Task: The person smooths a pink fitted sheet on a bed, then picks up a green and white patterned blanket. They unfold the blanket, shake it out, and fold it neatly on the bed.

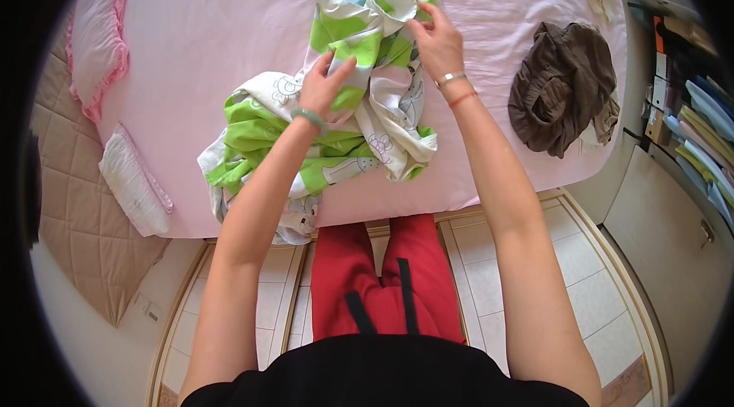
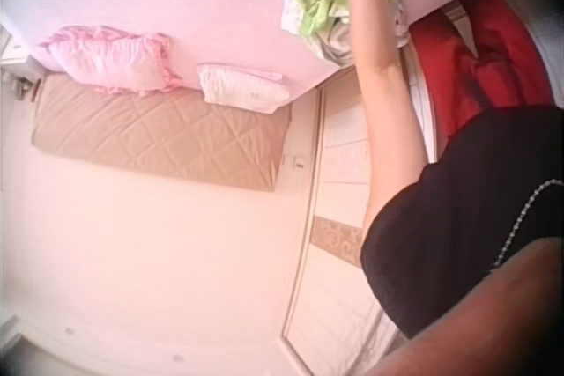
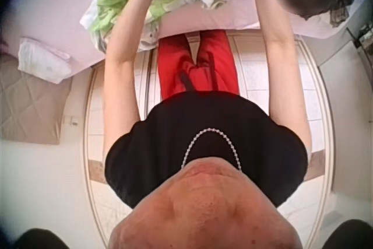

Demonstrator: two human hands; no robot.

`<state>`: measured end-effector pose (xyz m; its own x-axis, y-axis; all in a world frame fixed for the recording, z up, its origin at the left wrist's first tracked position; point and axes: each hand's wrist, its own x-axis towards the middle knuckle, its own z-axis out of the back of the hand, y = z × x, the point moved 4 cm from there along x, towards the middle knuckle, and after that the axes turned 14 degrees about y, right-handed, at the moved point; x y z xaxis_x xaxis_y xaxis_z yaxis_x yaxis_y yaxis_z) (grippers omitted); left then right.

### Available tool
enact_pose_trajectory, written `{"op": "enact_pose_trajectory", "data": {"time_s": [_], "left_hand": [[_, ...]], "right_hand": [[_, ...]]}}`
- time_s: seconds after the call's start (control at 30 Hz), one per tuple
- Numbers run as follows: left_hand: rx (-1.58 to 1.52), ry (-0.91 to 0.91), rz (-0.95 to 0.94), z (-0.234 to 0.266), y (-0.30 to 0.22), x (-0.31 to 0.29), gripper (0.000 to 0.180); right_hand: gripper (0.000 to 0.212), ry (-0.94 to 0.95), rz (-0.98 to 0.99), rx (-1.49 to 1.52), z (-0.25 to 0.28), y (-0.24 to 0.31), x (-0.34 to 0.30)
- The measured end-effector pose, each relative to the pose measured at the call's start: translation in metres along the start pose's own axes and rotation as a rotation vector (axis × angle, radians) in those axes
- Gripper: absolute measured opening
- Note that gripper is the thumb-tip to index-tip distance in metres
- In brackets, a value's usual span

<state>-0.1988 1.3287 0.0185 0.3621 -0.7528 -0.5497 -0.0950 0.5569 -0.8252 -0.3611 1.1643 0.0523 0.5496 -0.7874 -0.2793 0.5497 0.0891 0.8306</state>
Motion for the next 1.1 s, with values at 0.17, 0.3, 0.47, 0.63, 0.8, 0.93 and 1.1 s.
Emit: {"op": "enact_pose_trajectory", "data": {"time_s": [0.17, 0.3, 0.47, 0.63, 0.8, 0.93, 1.1], "left_hand": [[-0.638, 0.059, 0.243, 0.002, -0.003, 0.023, 0.045], [-0.473, -0.195, -0.283, 0.051, -0.075, -0.008, 0.025], [-0.311, -0.171, -0.604, 0.056, -0.131, -0.04, 0.027], [-0.696, 0.005, -0.221, -0.012, -0.107, -0.019, 0.056], [-0.573, 0.164, 0.132, -0.013, -0.042, -0.008, 0.047], [-0.535, 0.081, 0.1, -0.022, -0.03, -0.005, 0.037], [-0.293, 0.037, 0.164, -0.029, -0.049, 0.019, 0.054]], "right_hand": [[0.023, -0.126, 0.315, -0.767, -0.009, 0.023, 0.017], [0.022, -0.215, 0.438, -0.701, 0.036, 0.053, 0.012], [0.035, 0.039, -0.017, 0.333, 0.057, 0.096, 0.022], [0.07, 0.331, -0.005, 0.623, 0.028, 0.052, 0.052], [0.074, 0.233, -0.039, 0.07, 0.043, -0.002, 0.005], [0.069, 0.069, -0.139, -0.195, 0.061, -0.053, -0.033], [0.049, 0.017, -0.084, -0.507, 0.07, -0.101, -0.016]]}}
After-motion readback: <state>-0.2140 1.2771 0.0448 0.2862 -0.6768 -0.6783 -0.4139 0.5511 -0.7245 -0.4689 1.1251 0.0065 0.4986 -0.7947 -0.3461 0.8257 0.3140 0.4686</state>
